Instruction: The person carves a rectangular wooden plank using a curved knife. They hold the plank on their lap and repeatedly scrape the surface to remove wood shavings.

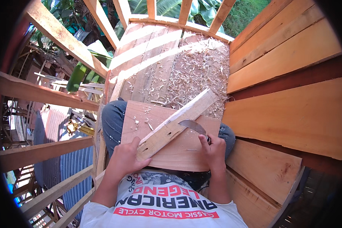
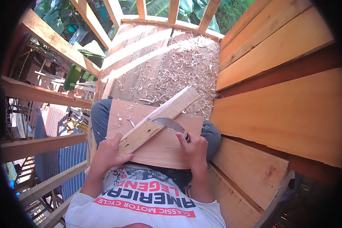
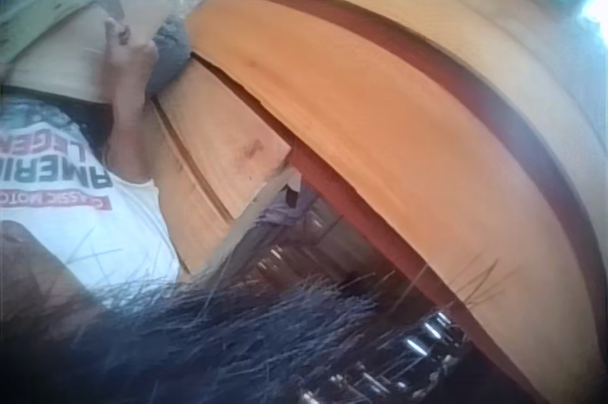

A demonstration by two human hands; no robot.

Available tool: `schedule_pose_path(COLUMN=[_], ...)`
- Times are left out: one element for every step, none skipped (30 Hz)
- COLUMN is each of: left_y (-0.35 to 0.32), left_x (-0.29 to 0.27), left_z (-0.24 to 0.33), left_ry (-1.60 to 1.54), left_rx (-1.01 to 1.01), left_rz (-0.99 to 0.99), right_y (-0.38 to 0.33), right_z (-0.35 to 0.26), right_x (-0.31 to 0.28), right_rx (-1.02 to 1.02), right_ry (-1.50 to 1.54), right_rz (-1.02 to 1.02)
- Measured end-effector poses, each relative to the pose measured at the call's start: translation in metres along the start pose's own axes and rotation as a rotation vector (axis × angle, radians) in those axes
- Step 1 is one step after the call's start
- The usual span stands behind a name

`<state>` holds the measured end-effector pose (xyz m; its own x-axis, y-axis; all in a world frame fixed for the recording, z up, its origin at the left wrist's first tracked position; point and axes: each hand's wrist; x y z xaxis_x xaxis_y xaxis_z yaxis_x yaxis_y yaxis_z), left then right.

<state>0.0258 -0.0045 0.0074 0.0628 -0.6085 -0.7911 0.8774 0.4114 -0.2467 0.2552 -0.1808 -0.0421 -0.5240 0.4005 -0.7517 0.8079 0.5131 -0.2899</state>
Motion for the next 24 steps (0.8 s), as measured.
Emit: schedule_pose_path(left_y=[-0.001, 0.001, 0.0, 0.001, 0.001, 0.001, 0.0, 0.001, 0.001, 0.001, 0.002, 0.003, 0.004, 0.002, 0.001, 0.001, 0.001, 0.0, 0.0, 0.0, -0.001, -0.004, -0.005, -0.007], left_x=[0.0, 0.002, 0.003, 0.003, 0.003, 0.002, 0.001, 0.004, 0.004, 0.004, 0.004, 0.004, 0.004, 0.003, 0.002, 0.002, 0.0, -0.002, -0.003, -0.005, -0.007, -0.009, -0.01, -0.011], left_z=[-0.001, -0.004, -0.007, -0.009, -0.007, -0.005, -0.006, -0.006, -0.005, -0.005, -0.005, -0.004, -0.004, -0.004, -0.005, -0.006, -0.008, -0.009, -0.01, -0.01, -0.01, -0.009, -0.009, -0.011], left_ry=[-0.004, -0.006, -0.003, 0.026, 0.033, 0.044, 0.054, 0.042, 0.051, 0.06, 0.067, 0.081, 0.094, 0.109, 0.107, 0.104, 0.106, 0.088, 0.07, 0.052, 0.058, 0.063, 0.068, 0.091], left_rx=[0.004, 0.017, 0.025, 0.079, 0.077, 0.078, 0.079, 0.061, 0.063, 0.062, 0.054, 0.058, 0.061, 0.052, 0.065, 0.078, 0.096, 0.09, 0.084, 0.078, 0.059, 0.034, 0.015, 0.017], left_rz=[-0.008, -0.021, -0.038, -0.051, -0.059, -0.063, -0.067, -0.058, -0.071, -0.082, -0.09, -0.105, -0.119, -0.129, -0.128, -0.126, -0.125, -0.129, -0.134, -0.138, -0.127, -0.109, -0.096, -0.057], right_y=[-0.001, -0.003, -0.005, -0.007, -0.01, -0.014, -0.02, -0.023, -0.025, -0.028, -0.029, -0.031, -0.032, -0.033, -0.033, -0.034, -0.035, -0.035, -0.035, -0.035, -0.035, -0.035, -0.035, -0.035], right_z=[0.0, 0.001, 0.001, 0.001, 0.0, -0.002, -0.003, -0.002, -0.001, 0.0, 0.001, 0.002, 0.003, 0.003, 0.004, 0.004, 0.003, 0.002, 0.0, -0.002, -0.004, -0.006, -0.007, -0.008], right_x=[0.0, 0.0, 0.001, 0.002, 0.0, 0.001, 0.005, 0.005, 0.006, 0.006, 0.006, 0.006, 0.007, 0.009, 0.01, 0.009, 0.009, 0.009, 0.008, 0.007, 0.007, 0.008, 0.008, 0.009], right_rx=[0.005, 0.029, 0.022, 0.016, 0.017, -0.018, -0.015, -0.024, -0.034, -0.012, 0.005, 0.019, 0.027, 0.025, 0.023, 0.026, 0.032, 0.038, 0.038, 0.038, 0.038, 0.028, 0.026, 0.022], right_ry=[-0.043, -0.111, -0.145, -0.178, -0.211, -0.233, -0.228, -0.235, -0.244, -0.253, -0.264, -0.276, -0.287, -0.295, -0.305, -0.292, -0.276, -0.26, -0.256, -0.253, -0.251, -0.247, -0.244, -0.242], right_rz=[0.004, 0.01, 0.008, 0.008, 0.012, 0.014, 0.026, 0.038, 0.049, 0.046, 0.036, 0.025, 0.027, 0.02, 0.013, -0.001, -0.01, -0.019, -0.029, -0.038, -0.048, -0.052, -0.053, -0.054])
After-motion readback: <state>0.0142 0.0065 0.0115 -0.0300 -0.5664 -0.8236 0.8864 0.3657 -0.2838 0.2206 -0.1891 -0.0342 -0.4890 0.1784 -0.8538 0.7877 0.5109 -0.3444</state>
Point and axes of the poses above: each hand's wrist, its own y-axis towards the middle knuckle, its own x-axis out of the palm, z = x × y, and after that the axes turned 14 degrees about x, right-handed
